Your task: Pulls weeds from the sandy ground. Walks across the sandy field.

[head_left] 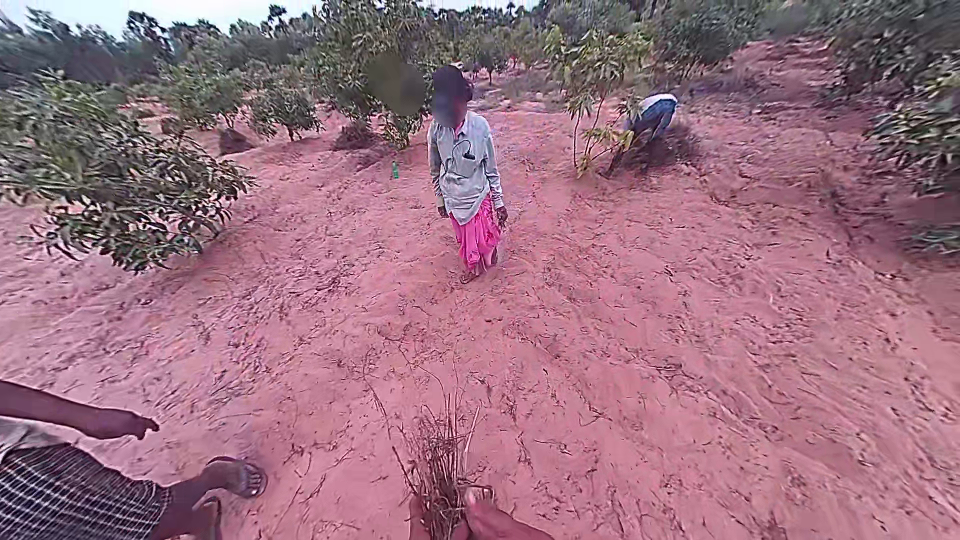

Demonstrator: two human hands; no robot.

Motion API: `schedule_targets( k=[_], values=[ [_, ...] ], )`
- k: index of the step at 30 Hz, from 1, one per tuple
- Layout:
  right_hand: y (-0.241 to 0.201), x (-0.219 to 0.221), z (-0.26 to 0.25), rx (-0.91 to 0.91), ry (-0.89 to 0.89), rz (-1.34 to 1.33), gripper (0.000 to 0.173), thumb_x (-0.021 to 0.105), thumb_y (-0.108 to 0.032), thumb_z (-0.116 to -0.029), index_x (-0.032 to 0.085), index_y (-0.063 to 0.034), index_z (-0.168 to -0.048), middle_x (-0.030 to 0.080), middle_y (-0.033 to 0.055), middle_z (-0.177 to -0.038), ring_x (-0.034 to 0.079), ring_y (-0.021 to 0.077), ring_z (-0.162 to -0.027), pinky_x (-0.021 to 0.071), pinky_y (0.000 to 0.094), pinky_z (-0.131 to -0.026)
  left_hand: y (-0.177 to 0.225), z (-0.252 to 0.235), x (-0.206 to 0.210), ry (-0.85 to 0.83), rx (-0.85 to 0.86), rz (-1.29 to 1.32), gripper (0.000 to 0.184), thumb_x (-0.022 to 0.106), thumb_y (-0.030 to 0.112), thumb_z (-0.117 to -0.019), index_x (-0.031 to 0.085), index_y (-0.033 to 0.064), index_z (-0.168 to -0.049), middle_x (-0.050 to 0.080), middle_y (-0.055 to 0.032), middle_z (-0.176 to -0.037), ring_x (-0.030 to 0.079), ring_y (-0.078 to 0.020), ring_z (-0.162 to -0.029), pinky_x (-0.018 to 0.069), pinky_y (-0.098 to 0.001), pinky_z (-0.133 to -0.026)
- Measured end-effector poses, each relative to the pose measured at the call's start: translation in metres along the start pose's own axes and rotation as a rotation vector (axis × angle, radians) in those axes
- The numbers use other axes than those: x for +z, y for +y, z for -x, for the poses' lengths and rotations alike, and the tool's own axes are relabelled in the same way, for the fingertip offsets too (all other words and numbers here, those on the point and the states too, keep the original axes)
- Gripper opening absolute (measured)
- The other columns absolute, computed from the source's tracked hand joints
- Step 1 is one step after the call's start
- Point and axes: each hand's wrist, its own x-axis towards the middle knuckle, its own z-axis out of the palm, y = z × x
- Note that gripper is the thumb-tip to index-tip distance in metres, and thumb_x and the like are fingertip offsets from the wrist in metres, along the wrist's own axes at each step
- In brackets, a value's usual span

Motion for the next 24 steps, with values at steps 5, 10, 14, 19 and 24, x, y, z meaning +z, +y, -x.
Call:
schedule_targets(
  k=[5, 10, 14, 19, 24],
  values=[
    [-0.041, -0.064, -0.048, -0.063, 0.087, 0.023, 0.082, 0.032, -0.052, -0.1052, 0.003, -0.004, -0.165, 0.015, 0.0214, -0.169, 0.025, 0.0236, -0.155, 0.0243, 0.0454, -0.126, 0.05, -0.08, 0.057, -0.061, -0.051, 0.016, 0.093, 0.081, 0.016, -0.0722, 0.037, -0.009, -0.151, 0.065, -0.0366, -0.117, 0.064, -0.0495, -0.11, 0.0477, -0.0656, -0.096],
    [-0.109, -0.148, -0.129, -0.109, 0.149, 0.028, 0.08, 0.038, -0.046, -0.105, 0.002, -0.0097, -0.166, 0.01, 0.0217, -0.171, 0.02, 0.0298, -0.156, 0.0236, 0.0526, -0.124, 0.083, -0.2, 0.129, -0.072, 0.037, 0.077, 0.09, 0.082, 0.014, -0.0728, 0.04, -0.0056, -0.15, 0.06, -0.0324, -0.131, 0.058, -0.0409, -0.124, 0.0434, -0.0594, -0.105],
    [-0.163, -0.235, -0.153, -0.07, 0.255, 0.069, 0.084, 0.043, -0.046, -0.1019, 0.003, -0.0106, -0.166, 0.012, 0.0226, -0.17, 0.025, 0.0369, -0.154, 0.0329, 0.0649, -0.115, 0.119, -0.28, 0.2, -0.316, 0.067, 0.137, 0.093, 0.08, 0.024, -0.0695, 0.042, -0.0052, -0.148, 0.062, -0.0255, -0.132, 0.061, -0.0286, -0.123, 0.0473, -0.0491, -0.105],
    [-0.18, -0.325, -0.136, -0.075, 0.454, -0.182, 0.095, 0.056, -0.035, -0.0931, 0.0, -0.0156, -0.166, 0.014, 0.0202, -0.17, 0.033, 0.0362, -0.149, 0.0425, 0.0623, -0.107, 0.153, -0.342, 0.299, -0.718, 0.043, 0.063, 0.091, 0.082, 0.026, -0.0591, 0.052, -0.0065, -0.138, 0.067, -0.0184, -0.121, 0.066, -0.0179, -0.111, 0.0532, -0.0398, -0.099],
    [-0.233, -0.446, -0.145, -0.048, 0.576, -0.28, 0.092, 0.058, -0.031, -0.0933, 0.004, -0.0154, -0.166, 0.026, 0.0231, -0.164, 0.041, 0.0397, -0.142, 0.0461, 0.0633, -0.1, 0.201, -0.406, 0.427, -0.813, 0.063, -0.027, 0.097, 0.081, 0.024, -0.0605, 0.046, -0.0085, -0.145, 0.064, -0.0258, -0.129, 0.062, -0.0285, -0.121, 0.0483, -0.0472, -0.105]
  ],
)
